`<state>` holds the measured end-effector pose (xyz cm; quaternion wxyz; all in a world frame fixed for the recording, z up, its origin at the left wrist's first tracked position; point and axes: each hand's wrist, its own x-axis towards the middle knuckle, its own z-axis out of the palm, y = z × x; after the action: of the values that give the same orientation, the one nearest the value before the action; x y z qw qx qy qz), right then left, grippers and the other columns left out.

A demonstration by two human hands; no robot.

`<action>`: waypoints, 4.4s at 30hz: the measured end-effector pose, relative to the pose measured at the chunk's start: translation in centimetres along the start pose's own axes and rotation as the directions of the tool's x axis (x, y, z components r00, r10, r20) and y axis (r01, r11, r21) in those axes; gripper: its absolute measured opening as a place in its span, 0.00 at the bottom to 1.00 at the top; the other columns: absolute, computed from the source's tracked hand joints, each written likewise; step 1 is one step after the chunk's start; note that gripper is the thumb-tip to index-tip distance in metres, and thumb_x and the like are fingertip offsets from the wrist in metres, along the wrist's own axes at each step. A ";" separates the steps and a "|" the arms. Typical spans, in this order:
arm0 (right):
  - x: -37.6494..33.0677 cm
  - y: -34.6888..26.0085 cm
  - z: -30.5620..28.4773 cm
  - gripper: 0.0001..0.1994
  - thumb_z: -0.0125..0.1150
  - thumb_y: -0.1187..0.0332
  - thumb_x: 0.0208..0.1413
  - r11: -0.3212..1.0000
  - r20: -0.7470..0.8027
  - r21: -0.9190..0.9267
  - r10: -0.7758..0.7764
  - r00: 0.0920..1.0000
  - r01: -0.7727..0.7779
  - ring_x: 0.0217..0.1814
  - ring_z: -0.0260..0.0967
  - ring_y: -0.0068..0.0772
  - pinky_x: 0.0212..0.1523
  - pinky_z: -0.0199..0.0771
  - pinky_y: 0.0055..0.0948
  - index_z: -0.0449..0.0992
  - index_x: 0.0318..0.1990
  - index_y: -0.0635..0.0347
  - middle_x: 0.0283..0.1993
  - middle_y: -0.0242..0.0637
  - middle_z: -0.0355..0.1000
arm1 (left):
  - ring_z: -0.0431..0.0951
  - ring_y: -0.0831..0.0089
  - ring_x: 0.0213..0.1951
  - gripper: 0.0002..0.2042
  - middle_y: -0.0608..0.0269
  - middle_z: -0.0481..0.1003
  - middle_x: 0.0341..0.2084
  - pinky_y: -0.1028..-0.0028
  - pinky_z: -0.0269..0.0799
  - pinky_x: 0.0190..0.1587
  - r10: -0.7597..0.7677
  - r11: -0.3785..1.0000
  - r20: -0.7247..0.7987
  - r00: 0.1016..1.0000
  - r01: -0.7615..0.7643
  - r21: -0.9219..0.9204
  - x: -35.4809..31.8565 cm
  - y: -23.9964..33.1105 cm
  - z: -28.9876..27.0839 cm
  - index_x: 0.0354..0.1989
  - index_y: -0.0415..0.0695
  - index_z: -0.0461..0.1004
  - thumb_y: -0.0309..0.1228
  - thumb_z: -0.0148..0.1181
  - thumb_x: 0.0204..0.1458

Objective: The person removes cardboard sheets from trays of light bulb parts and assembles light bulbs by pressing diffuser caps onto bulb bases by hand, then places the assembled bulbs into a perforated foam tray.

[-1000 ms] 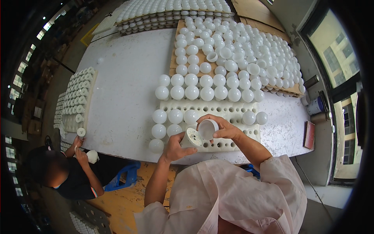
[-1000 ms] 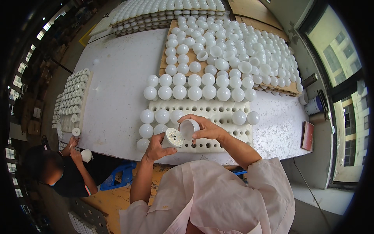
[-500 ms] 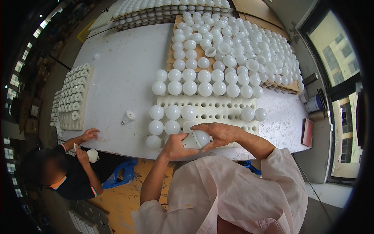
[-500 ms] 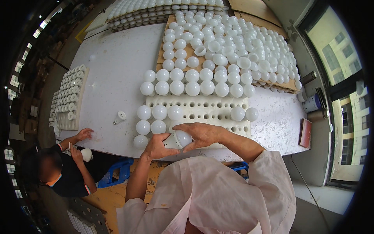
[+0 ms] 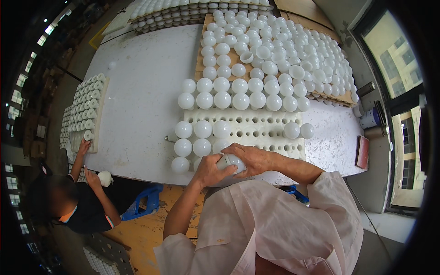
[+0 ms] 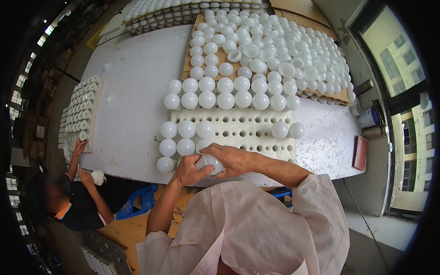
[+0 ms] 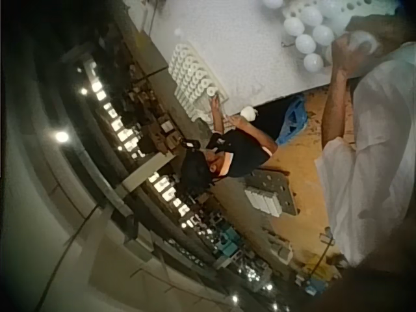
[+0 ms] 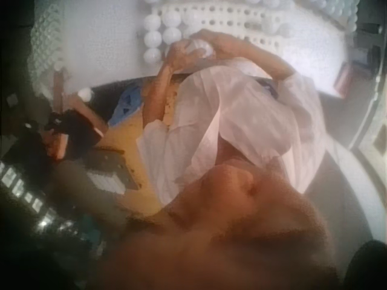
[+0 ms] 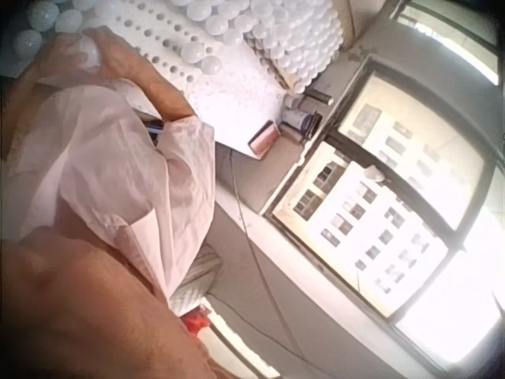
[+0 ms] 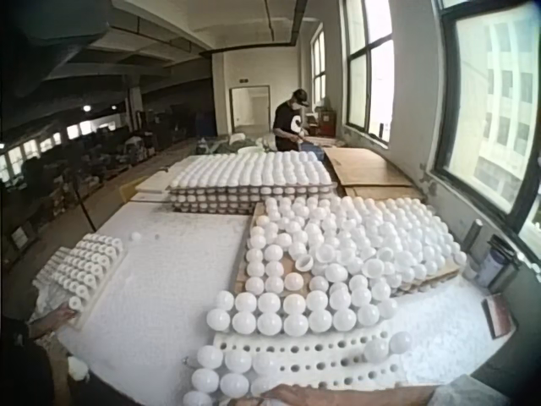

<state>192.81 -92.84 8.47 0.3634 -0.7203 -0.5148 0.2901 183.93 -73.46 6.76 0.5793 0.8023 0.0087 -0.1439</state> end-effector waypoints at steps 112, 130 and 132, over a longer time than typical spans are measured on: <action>-2.6 -1.8 -3.6 0.49 0.75 0.67 0.35 0.999 -0.139 -0.027 0.040 0.989 -0.044 0.54 0.67 0.49 0.53 0.71 0.42 0.51 0.68 0.51 0.57 0.45 0.64 | 0.75 0.79 0.27 0.20 0.61 0.78 0.26 0.77 0.71 0.29 -0.041 0.984 0.191 0.981 0.073 -0.163 1.2 4.0 -0.8 0.40 0.35 0.77 0.35 0.72 0.40; -0.6 0.7 -0.2 0.31 0.72 0.73 0.32 0.946 -0.364 -0.071 -0.319 0.875 0.316 0.44 0.69 0.43 0.48 0.71 0.38 0.70 0.51 0.59 0.44 0.41 0.70 | 0.73 0.80 0.20 0.19 0.62 0.75 0.24 0.79 0.69 0.19 -0.013 0.964 0.244 0.970 0.077 -0.255 1.4 1.9 0.2 0.37 0.31 0.75 0.34 0.70 0.43; -0.5 1.3 0.1 0.28 0.72 0.75 0.31 0.929 -0.385 -0.023 -0.349 0.854 0.369 0.45 0.68 0.42 0.49 0.71 0.37 0.73 0.47 0.59 0.43 0.39 0.70 | 0.74 0.80 0.20 0.19 0.62 0.75 0.26 0.80 0.69 0.19 -0.014 0.952 0.250 0.968 0.089 -0.292 1.7 2.0 0.2 0.39 0.30 0.75 0.34 0.69 0.44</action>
<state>193.23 -93.57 7.39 0.5230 -0.6445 -0.5514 0.0843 185.84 -74.61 8.15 0.6872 0.6804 -0.0201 -0.2538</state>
